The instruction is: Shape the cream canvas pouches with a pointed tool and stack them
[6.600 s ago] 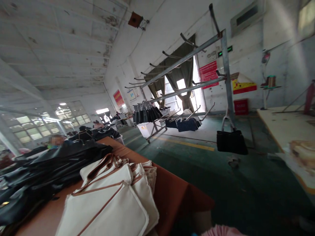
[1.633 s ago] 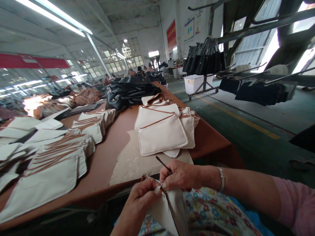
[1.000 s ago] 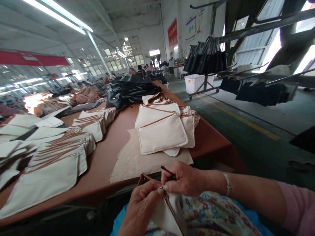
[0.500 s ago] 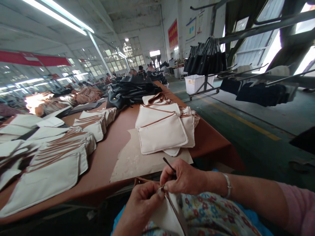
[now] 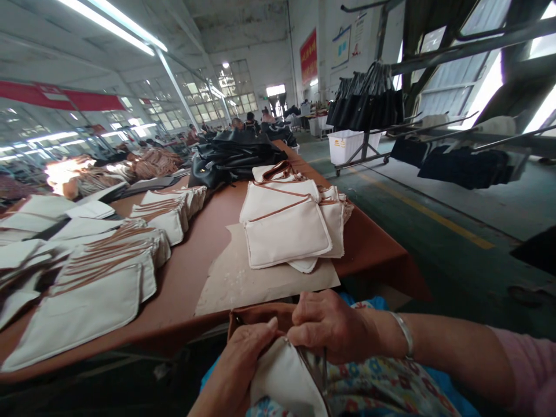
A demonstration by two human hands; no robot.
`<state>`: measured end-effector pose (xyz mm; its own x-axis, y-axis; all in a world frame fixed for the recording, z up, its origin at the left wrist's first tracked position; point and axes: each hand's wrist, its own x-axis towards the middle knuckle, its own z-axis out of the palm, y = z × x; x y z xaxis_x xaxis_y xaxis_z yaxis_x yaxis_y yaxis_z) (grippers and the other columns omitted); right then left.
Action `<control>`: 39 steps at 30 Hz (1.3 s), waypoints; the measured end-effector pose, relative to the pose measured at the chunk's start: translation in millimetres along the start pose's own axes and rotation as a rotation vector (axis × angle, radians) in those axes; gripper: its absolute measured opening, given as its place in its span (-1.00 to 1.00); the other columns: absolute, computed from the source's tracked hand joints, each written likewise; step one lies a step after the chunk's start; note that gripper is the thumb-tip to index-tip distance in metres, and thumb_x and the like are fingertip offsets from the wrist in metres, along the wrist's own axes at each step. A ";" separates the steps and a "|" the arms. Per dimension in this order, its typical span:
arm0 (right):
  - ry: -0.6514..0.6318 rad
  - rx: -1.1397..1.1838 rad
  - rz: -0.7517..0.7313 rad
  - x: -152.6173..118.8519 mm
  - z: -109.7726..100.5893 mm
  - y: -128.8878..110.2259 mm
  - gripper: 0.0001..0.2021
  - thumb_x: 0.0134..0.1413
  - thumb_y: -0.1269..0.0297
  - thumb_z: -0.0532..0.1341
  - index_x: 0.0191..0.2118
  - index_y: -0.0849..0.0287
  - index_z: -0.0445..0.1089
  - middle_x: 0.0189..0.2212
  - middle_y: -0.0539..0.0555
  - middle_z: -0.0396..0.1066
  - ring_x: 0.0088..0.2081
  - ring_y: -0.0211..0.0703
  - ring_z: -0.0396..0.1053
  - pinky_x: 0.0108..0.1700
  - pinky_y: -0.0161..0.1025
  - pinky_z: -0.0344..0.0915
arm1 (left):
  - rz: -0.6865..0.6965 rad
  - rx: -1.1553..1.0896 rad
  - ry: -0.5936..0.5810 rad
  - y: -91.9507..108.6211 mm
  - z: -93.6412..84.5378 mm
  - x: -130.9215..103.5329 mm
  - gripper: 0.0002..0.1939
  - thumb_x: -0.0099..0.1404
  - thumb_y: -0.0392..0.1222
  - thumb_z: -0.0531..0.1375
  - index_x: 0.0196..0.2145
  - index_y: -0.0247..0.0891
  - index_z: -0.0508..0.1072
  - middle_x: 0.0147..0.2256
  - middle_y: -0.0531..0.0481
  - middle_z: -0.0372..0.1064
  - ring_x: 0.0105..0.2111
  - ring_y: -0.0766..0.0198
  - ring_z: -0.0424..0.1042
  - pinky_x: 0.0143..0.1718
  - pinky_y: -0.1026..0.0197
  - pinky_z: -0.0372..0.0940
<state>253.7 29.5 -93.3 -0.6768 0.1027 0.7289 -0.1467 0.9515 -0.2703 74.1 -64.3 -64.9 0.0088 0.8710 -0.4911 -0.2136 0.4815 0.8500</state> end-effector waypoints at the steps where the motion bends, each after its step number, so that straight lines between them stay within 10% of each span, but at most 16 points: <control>1: -0.008 -0.028 -0.020 -2.0 0.4 0.6 -0.84 0.19 0.42 0.02 -0.30 0.19 0.34 -0.52 0.02 0.28 -0.47 -0.24 0.19 -0.33 -0.26 0.17 | -0.030 -0.027 -0.026 -0.3 0.2 0.2 -0.56 0.06 0.12 0.38 -0.57 -0.36 0.45 -0.62 0.02 0.31 -0.64 0.40 0.14 -0.58 0.33 0.02; 12: -0.021 -0.005 -0.033 -5.6 1.0 0.0 -0.90 0.19 0.41 0.06 -0.29 0.18 0.32 -0.49 0.02 0.29 -0.45 -0.23 0.19 -0.32 -0.25 0.17 | 0.013 0.193 -0.050 0.6 -1.4 -6.2 -0.55 0.09 0.14 0.36 -0.53 -0.34 0.40 -0.62 0.09 0.19 -0.61 0.41 0.05 -0.57 0.30 -0.12; 18: -0.048 0.611 0.436 1.3 -12.3 -1.6 -0.62 0.12 0.21 0.22 0.00 0.29 0.24 -0.33 0.05 0.31 -0.36 -0.28 0.26 -0.32 -0.34 0.23 | 0.071 0.512 -0.134 12.9 -7.8 -10.3 -0.51 0.21 0.23 0.22 -0.48 -0.30 0.35 -0.56 0.12 0.06 -0.56 0.39 -0.03 -0.57 0.31 -0.13; 23: -0.168 0.980 0.857 16.2 -22.6 1.7 -0.66 0.22 0.08 0.14 -0.26 0.34 0.36 -0.48 0.00 0.29 -0.48 -0.38 0.18 -0.45 -0.43 0.11 | 0.130 0.656 -0.114 20.9 -7.1 -15.5 -0.52 0.25 0.23 0.16 -0.49 -0.29 0.34 -0.55 0.12 0.04 -0.54 0.36 -0.04 -0.58 0.31 -0.12; 30: -0.447 1.042 1.061 26.0 -33.9 10.0 -0.74 0.11 0.16 0.24 -0.29 0.32 0.44 -0.67 -0.15 0.15 -0.74 -0.50 0.01 -0.71 -0.49 -0.08 | 0.142 0.767 -0.110 26.9 -3.4 -17.4 -0.49 0.27 0.25 0.11 -0.47 -0.31 0.37 -0.53 0.11 0.04 -0.53 0.35 -0.03 -0.57 0.32 -0.10; 39: -0.364 0.951 1.116 24.3 -34.3 8.0 -0.78 -0.17 0.50 0.17 -0.31 0.27 0.46 -0.73 -0.19 0.19 -0.78 -0.45 0.06 -0.78 -0.52 0.01 | 0.086 0.653 -0.124 23.3 -8.4 -10.4 -0.52 0.26 0.24 0.15 -0.51 -0.26 0.28 -0.57 0.13 0.04 -0.57 0.38 -0.03 -0.59 0.32 -0.13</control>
<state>260.8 49.5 -56.2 -0.8687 0.4141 -0.2718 0.2462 -0.1152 -0.9623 60.9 -62.9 -41.6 0.1382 0.8950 -0.4241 0.4161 0.3362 0.8449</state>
